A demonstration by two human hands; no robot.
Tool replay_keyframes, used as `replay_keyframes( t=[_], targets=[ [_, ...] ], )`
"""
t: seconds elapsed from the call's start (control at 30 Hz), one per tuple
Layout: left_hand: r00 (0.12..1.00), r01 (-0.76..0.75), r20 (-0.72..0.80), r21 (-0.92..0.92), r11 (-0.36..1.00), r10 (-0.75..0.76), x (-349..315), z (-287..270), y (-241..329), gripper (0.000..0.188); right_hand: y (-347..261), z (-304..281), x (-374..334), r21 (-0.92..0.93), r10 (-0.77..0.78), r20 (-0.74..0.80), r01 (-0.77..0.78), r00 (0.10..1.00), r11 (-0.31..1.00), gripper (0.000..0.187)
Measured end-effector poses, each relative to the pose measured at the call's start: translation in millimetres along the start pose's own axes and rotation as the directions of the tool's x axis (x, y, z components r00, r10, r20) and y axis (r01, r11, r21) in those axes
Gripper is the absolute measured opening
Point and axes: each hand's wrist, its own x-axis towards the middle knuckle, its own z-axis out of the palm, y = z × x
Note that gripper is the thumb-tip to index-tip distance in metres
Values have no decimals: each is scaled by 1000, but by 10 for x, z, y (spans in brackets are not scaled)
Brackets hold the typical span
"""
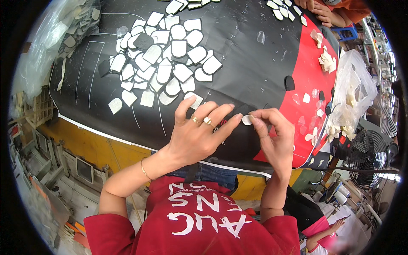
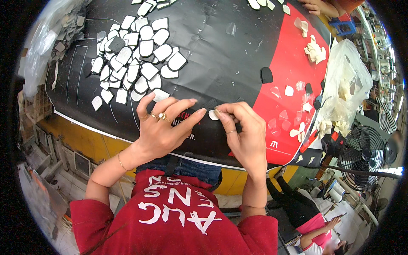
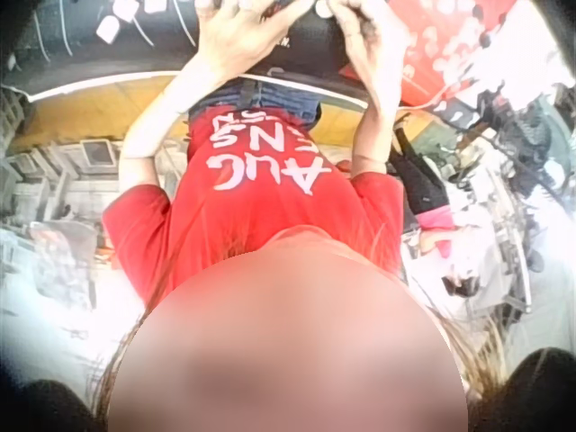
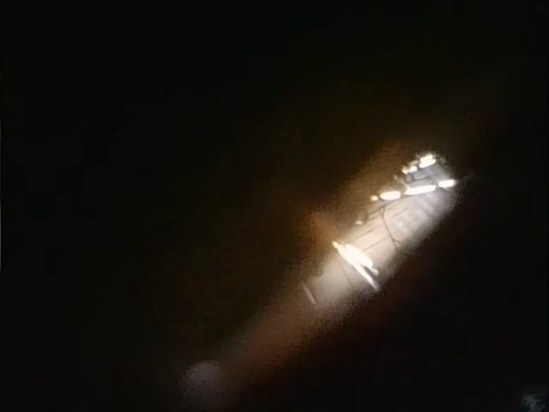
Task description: The person assembles small white and black foam-like pieces by hand, pressing them together and placing them on a table. They gather the assembled pieces and place them into a plastic bag.
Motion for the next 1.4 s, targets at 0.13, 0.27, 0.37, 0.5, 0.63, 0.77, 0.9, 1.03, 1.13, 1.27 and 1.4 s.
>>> replay_keyframes(
  t=[0.13, 0.27, 0.37, 0.5, 0.63, 0.77, 0.9, 1.03, 1.13, 1.27, 1.4],
  targets=[
    [999, 10, 30, 37, 999, -11, -66, -9, 47, 26, -53, 23, 86, 30, 96, 66, -98, 993, 995, 11],
    [997, -17, 74, 100, 995, 10, -76, 17, 73, 22, -61, 99, 108, 13, 111, 45, -112, 993, 994, 12],
    [995, -48, 94, 111, 993, 38, -74, 21, 60, 23, -44, 122, 110, -8, 91, 39, -91, 995, 996, 12],
    [995, -57, 88, 111, 992, 48, -81, 26, 50, 23, -38, 132, 100, -39, 70, 31, -69, 997, 997, 11],
    [996, -52, 73, 114, 992, 43, -89, 44, 57, 23, -48, 148, 74, -64, 75, 17, -73, 997, 995, 10],
    [997, -40, 74, 101, 994, 32, -96, 51, 53, 24, -36, 170, 58, -43, 64, -1, -64, 998, 997, 9],
    [997, -33, 73, 85, 996, 27, -104, 59, 44, 26, -12, 192, 45, -53, 43, -7, -43, 999, 998, 9],
    [997, -30, 68, 86, 996, 24, -120, 74, 44, 28, 11, 224, 23, -62, 11, -35, -13, 999, 998, 9],
    [998, -32, 52, 76, 997, 29, -138, 79, 35, 30, 34, 256, 4, -73, -36, -61, 31, 997, 997, 9],
    [993, -64, 107, 98, 993, 53, -153, 72, 8, 45, 63, 286, -27, -136, -88, -87, 76, 992, 988, 9],
    [990, -62, 132, 119, 991, 46, -138, 64, 17, 44, 76, 297, -33, -141, -99, -98, 85, 990, 986, 9]
  ],
)
